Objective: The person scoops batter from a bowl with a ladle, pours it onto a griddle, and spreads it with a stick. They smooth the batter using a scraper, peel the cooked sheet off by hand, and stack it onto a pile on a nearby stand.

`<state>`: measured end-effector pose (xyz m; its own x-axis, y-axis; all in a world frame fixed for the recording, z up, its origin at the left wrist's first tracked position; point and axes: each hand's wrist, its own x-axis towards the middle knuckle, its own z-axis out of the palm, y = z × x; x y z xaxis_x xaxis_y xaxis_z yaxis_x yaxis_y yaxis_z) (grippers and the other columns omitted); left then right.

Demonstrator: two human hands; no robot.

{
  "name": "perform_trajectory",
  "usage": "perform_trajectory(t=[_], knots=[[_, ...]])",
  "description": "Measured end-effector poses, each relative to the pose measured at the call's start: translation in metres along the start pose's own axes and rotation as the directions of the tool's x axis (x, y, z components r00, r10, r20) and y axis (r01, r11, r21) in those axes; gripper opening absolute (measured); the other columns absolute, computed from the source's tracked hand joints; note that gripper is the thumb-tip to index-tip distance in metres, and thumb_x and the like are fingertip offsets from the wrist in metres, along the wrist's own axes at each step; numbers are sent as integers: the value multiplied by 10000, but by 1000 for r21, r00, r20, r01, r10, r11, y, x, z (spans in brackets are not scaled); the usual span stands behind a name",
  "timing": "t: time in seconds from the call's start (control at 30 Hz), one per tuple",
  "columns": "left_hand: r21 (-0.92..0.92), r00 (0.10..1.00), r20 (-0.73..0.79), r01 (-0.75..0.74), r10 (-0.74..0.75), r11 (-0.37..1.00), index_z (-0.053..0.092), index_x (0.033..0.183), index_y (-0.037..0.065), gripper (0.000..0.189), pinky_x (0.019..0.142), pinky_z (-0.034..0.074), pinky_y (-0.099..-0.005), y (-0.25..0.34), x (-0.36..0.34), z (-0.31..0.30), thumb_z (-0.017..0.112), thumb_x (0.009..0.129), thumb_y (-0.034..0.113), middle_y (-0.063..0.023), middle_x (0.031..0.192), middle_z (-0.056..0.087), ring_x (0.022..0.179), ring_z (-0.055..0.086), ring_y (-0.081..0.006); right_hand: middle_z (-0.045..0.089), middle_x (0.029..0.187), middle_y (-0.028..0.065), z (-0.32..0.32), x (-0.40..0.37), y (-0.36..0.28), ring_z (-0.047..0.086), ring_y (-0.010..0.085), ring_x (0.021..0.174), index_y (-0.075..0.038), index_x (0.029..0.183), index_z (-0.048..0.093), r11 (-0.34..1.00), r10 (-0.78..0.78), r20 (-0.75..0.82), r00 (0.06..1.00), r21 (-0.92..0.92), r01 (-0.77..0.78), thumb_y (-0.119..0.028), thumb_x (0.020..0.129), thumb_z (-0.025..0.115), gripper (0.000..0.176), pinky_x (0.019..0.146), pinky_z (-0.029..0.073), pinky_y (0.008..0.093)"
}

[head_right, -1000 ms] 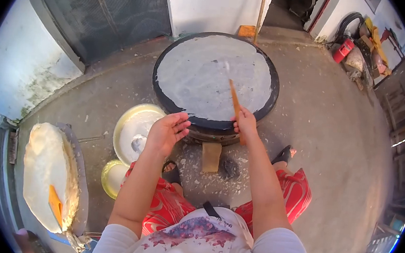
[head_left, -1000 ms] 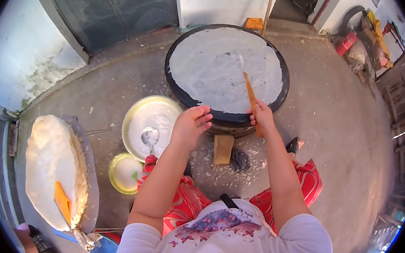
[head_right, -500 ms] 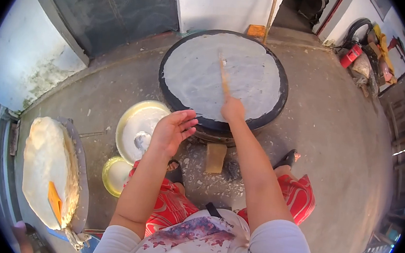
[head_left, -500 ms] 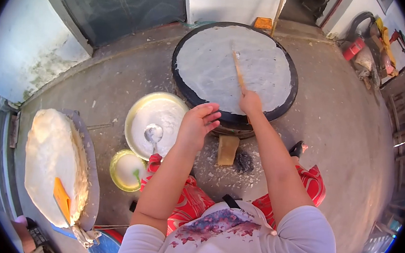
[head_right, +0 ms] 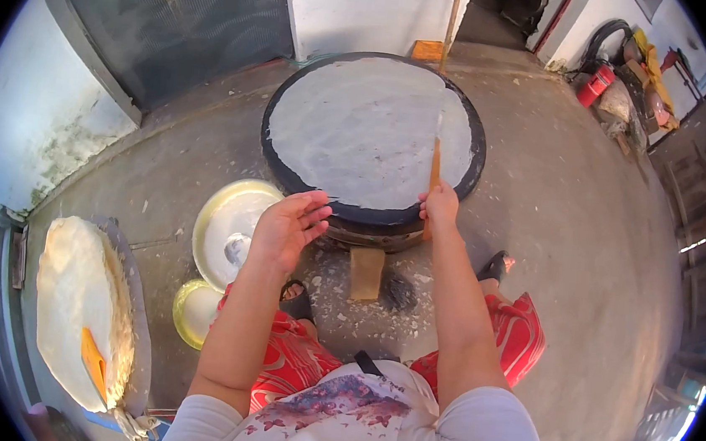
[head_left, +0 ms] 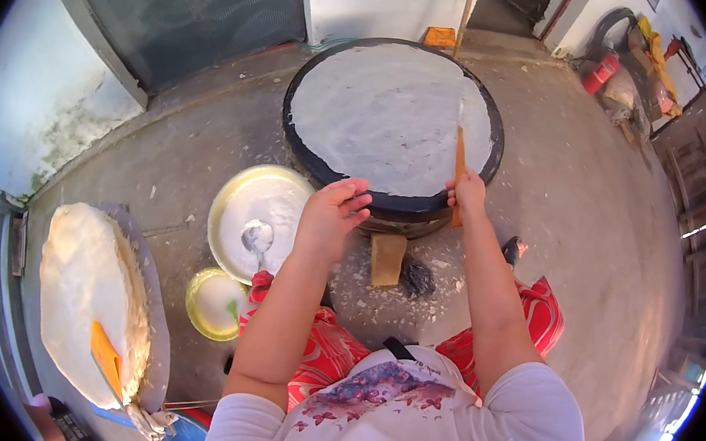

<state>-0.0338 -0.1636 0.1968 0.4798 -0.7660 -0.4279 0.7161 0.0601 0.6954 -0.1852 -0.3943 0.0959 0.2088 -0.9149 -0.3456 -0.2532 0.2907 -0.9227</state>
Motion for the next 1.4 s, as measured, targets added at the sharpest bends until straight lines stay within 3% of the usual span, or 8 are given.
perform_trajectory(t=[0.23, 0.3, 0.43, 0.53, 0.6, 0.7, 0.87, 1.4], knots=[[17, 1000, 13, 7, -8, 1000, 539, 1016, 8, 248, 759, 447, -320, -4, 2, 2, 523, 809, 144, -86, 972, 580, 894, 550, -199, 570, 726, 118, -28, 9, 5, 516, 169, 513, -122, 1240, 446, 994, 4, 85, 996, -110, 5, -155, 895, 322, 368, 445, 448, 294], [23, 1000, 14, 20, -21, 1000, 539, 1017, 8, 251, 758, 447, -321, -5, 3, 4, 526, 808, 147, -86, 973, 580, 894, 550, -200, 601, 823, 204, -22, 22, 10, 596, 304, 689, -127, 1218, 475, 477, -474, 59, 878, -821, 312, -178, 860, 394, 371, 600, 478, 382], [18, 999, 14, 28, -29, 999, 535, 1020, 6, 258, 753, 448, -323, -6, 4, 3, 529, 808, 153, -89, 977, 577, 898, 548, -203, 568, 917, 245, -8, 34, 15, 561, 356, 884, -116, 1210, 474, 422, -329, 95, 940, -875, 236, -202, 827, 444, 394, 760, 442, 411], [17, 999, 7, 38, -38, 999, 532, 1020, 4, 257, 751, 448, -322, -5, 5, 2, 528, 809, 152, -89, 972, 576, 901, 546, -203, 601, 824, 200, -15, 23, 16, 591, 303, 675, -136, 1208, 485, 450, -507, 220, 834, -757, 473, -196, 855, 423, 364, 578, 468, 384], [20, 1000, 11, 29, -29, 999, 531, 1020, 4, 256, 751, 448, -321, -3, 5, 4, 526, 811, 150, -88, 969, 575, 898, 546, -202, 573, 747, 113, -32, 11, 6, 489, 160, 495, -145, 1235, 461, 990, 130, 250, 960, 12, -137, -189, 901, 375, 348, 420, 405, 290], [35, 1000, 7, 30, -30, 999, 532, 1015, 6, 232, 752, 450, -324, -3, 4, 5, 499, 823, 132, -83, 971, 569, 887, 545, -194, 503, 685, 42, -42, 0, 7, 324, 58, 440, -153, 1254, 442, 927, 192, 74, 979, 314, -206, -177, 918, 358, 347, 363, 290, 199], [51, 998, 23, 49, -50, 998, 544, 989, 15, 199, 747, 455, -325, -4, 4, 3, 475, 835, 122, -69, 957, 565, 869, 546, -184, 571, 683, 40, -46, -45, 19, 418, 67, 423, -142, 1259, 426, 997, 25, 291, 956, -77, -3, -174, 925, 335, 348, 365, 350, 202], [37, 998, 43, 47, -48, 998, 537, 1005, -1, 257, 747, 452, -305, -9, 1, 2, 554, 794, 146, -85, 962, 570, 882, 548, -195, 588, 753, 47, -59, -81, 46, 423, 58, 447, -139, 1259, 426, 998, 18, 185, 983, 59, -29, -175, 927, 321, 350, 402, 373, 183]])
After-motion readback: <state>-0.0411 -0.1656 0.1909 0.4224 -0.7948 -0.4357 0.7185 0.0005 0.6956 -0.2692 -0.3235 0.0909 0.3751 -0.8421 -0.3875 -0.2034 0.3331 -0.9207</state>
